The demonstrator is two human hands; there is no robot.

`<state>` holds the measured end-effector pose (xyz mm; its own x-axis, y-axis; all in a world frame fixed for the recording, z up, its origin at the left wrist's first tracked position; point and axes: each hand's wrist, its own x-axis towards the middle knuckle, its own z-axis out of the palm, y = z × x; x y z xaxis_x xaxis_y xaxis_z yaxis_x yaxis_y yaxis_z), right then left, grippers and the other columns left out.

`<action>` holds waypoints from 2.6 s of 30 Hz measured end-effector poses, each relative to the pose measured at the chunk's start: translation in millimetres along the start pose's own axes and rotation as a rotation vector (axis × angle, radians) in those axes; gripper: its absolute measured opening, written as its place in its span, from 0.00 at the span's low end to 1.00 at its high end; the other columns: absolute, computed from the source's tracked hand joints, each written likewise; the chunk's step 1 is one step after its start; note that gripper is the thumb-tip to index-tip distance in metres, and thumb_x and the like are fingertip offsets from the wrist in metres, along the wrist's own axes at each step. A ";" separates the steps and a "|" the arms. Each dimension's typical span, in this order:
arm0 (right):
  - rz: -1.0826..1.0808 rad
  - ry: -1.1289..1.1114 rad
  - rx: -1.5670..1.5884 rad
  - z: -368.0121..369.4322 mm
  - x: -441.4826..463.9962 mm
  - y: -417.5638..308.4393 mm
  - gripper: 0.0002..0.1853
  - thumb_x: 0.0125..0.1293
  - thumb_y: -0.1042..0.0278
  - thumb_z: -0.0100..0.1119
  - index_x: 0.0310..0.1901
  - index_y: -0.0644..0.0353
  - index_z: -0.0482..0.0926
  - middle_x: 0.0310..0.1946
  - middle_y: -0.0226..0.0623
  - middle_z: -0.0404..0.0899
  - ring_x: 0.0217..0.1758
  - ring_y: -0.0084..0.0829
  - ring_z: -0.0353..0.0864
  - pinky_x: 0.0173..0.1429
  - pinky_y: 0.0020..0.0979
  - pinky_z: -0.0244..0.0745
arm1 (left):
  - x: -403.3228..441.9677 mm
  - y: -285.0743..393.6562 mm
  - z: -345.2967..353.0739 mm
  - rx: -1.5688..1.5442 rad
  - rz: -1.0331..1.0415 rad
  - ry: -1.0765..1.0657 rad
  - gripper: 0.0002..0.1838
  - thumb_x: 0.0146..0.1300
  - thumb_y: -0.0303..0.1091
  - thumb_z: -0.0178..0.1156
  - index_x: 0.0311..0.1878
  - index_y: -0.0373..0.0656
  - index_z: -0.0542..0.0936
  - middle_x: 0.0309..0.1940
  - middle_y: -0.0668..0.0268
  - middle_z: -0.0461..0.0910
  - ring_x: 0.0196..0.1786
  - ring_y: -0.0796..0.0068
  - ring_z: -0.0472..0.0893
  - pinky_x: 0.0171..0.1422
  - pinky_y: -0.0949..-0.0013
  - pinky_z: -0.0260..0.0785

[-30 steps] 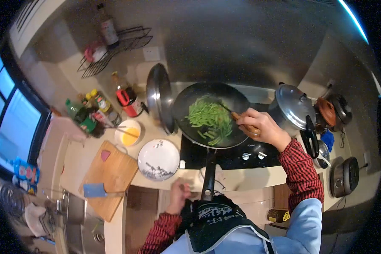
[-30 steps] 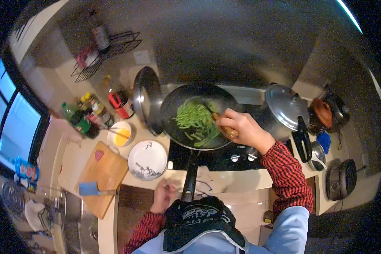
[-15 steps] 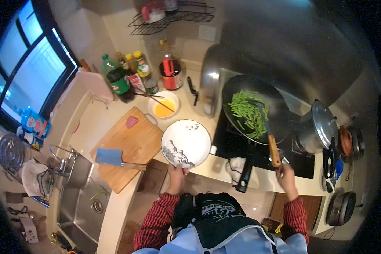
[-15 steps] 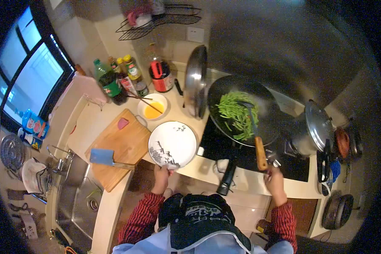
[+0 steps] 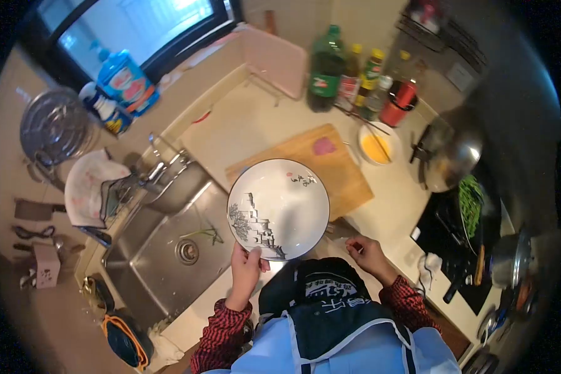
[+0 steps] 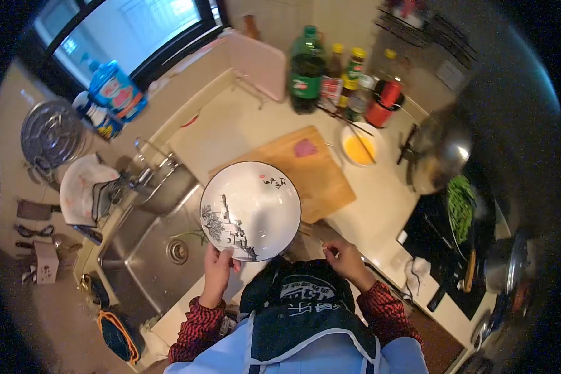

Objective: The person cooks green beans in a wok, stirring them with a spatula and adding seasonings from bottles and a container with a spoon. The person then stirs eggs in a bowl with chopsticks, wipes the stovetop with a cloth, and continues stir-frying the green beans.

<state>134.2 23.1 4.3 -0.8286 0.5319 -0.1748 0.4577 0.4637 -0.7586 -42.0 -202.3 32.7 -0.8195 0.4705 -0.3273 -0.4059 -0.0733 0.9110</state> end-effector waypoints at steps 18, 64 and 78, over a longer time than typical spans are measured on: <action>-0.555 -0.265 -0.338 258.2 302.9 -226.7 0.14 0.55 0.60 0.52 0.39 0.61 0.73 0.29 0.47 0.76 0.33 0.46 0.76 0.38 0.40 0.71 | 31.1 11.4 -168.7 -0.109 -0.056 0.401 0.11 0.54 0.22 0.43 0.42 0.35 0.65 0.20 0.64 0.71 0.14 0.79 0.68 0.16 0.78 0.60; 0.003 0.046 0.321 -40.8 82.7 -120.1 0.17 0.62 0.56 0.48 0.20 0.58 0.70 0.10 0.28 0.66 0.13 0.17 0.66 0.18 0.24 0.60 | 70.7 7.2 -117.7 0.103 0.006 0.027 0.12 0.53 0.25 0.46 0.42 0.35 0.66 0.20 0.62 0.72 0.12 0.78 0.68 0.12 0.78 0.59; -0.070 0.240 -1.172 -299.1 -238.4 94.0 0.26 0.43 0.72 0.59 0.48 0.42 0.71 0.43 0.38 0.66 0.42 0.35 0.68 0.46 0.32 0.65 | 34.1 50.6 230.5 0.232 -0.239 -0.835 0.13 0.51 0.26 0.46 0.42 0.33 0.68 0.23 0.61 0.73 0.13 0.76 0.69 0.15 0.76 0.61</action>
<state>471.2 151.9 162.3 -0.8391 0.5406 0.0603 0.5325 0.7938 0.2936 2.7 12.7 125.5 -0.1255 0.9431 -0.3079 -0.3617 0.2455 0.8994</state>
